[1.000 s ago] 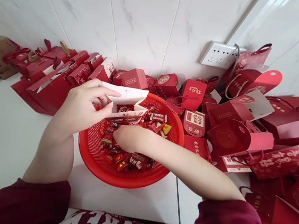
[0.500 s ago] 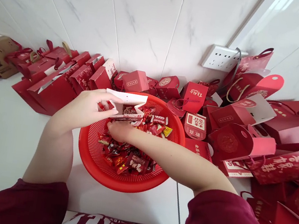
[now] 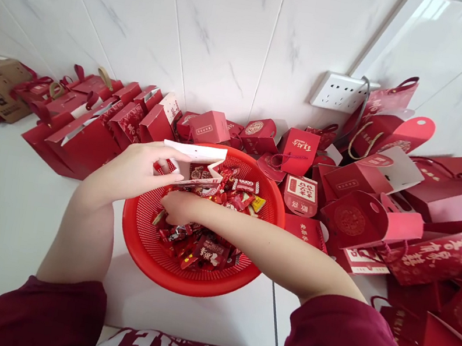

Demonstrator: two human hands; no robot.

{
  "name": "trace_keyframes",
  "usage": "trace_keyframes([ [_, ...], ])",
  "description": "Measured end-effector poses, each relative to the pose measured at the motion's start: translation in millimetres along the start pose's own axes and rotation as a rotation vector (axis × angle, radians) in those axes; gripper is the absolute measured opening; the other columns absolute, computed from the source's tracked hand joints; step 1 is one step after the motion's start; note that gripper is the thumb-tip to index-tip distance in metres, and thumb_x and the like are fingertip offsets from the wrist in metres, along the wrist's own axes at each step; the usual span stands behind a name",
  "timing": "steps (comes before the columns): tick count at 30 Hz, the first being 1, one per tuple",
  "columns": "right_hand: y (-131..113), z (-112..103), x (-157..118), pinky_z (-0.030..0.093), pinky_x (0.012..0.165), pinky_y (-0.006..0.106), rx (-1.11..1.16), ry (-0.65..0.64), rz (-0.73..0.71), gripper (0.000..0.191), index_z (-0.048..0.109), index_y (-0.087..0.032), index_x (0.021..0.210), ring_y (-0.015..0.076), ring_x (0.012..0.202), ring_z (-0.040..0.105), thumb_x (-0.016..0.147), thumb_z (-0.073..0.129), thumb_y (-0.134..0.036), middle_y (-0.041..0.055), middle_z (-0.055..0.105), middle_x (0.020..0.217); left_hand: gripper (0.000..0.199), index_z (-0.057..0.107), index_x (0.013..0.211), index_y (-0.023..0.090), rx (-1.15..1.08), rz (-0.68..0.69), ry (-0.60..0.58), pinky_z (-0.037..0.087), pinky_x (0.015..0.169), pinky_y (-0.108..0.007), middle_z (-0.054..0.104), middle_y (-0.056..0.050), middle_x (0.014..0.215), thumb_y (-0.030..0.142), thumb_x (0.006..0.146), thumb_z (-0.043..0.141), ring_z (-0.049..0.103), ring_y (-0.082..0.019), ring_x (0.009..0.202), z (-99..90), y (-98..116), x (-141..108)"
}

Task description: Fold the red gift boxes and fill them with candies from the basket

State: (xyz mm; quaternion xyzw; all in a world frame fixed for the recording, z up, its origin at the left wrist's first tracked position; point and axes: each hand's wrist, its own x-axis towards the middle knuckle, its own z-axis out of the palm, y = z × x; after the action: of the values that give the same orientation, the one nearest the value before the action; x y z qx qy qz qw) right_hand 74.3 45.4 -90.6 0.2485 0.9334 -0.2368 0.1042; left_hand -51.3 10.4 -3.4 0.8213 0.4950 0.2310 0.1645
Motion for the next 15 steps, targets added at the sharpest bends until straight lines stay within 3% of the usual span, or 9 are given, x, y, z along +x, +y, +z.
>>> trace_keyframes([
  [3,-2.6,-18.1,-23.3,0.042,0.066,0.031,-0.012,0.008,-0.053,0.015,0.07,-0.012,0.092,0.0215,0.078,0.064,0.085,0.058,-0.008,0.0107,0.074,0.092,0.041,0.071,0.131,0.035,-0.021,0.019,0.016,0.057,0.082,-0.032,0.071,0.0,0.131,0.025,0.091,0.065,0.07,-0.019,0.093,-1.0,1.6,-0.2],
  [7,-4.6,-35.7,-68.1,0.041,0.067,0.029,0.037,0.073,-0.092,0.014,0.069,-0.015,0.088,0.0167,0.074,0.06,0.094,0.056,-0.015,0.0052,0.072,0.086,0.039,0.072,0.128,0.035,-0.038,-0.003,0.029,0.058,0.079,-0.029,0.07,0.002,0.131,0.023,0.091,0.064,0.07,-0.015,0.088,0.5,0.8,0.7],
  [12,-6.3,-40.1,-134.2,0.047,0.068,0.028,0.37,0.31,-0.029,0.02,0.065,-0.017,0.087,0.0133,0.068,0.062,0.102,0.055,-0.026,0.001,0.07,0.078,0.033,0.073,0.121,0.022,-0.085,-0.07,0.14,0.061,0.08,-0.029,0.075,-0.003,0.121,0.025,0.088,0.068,0.073,-0.016,0.088,3.8,-1.0,3.2],
  [15,2.4,-29.2,-160.2,0.055,0.074,0.028,0.689,0.334,-0.131,0.023,0.065,-0.016,0.103,0.0134,0.076,0.069,0.106,0.048,-0.031,0.0038,0.074,0.088,0.032,0.073,0.121,0.023,-0.172,-0.079,0.159,0.062,0.083,-0.03,0.075,-0.004,0.122,0.03,0.09,0.069,0.074,-0.018,0.092,3.7,-0.1,2.9],
])
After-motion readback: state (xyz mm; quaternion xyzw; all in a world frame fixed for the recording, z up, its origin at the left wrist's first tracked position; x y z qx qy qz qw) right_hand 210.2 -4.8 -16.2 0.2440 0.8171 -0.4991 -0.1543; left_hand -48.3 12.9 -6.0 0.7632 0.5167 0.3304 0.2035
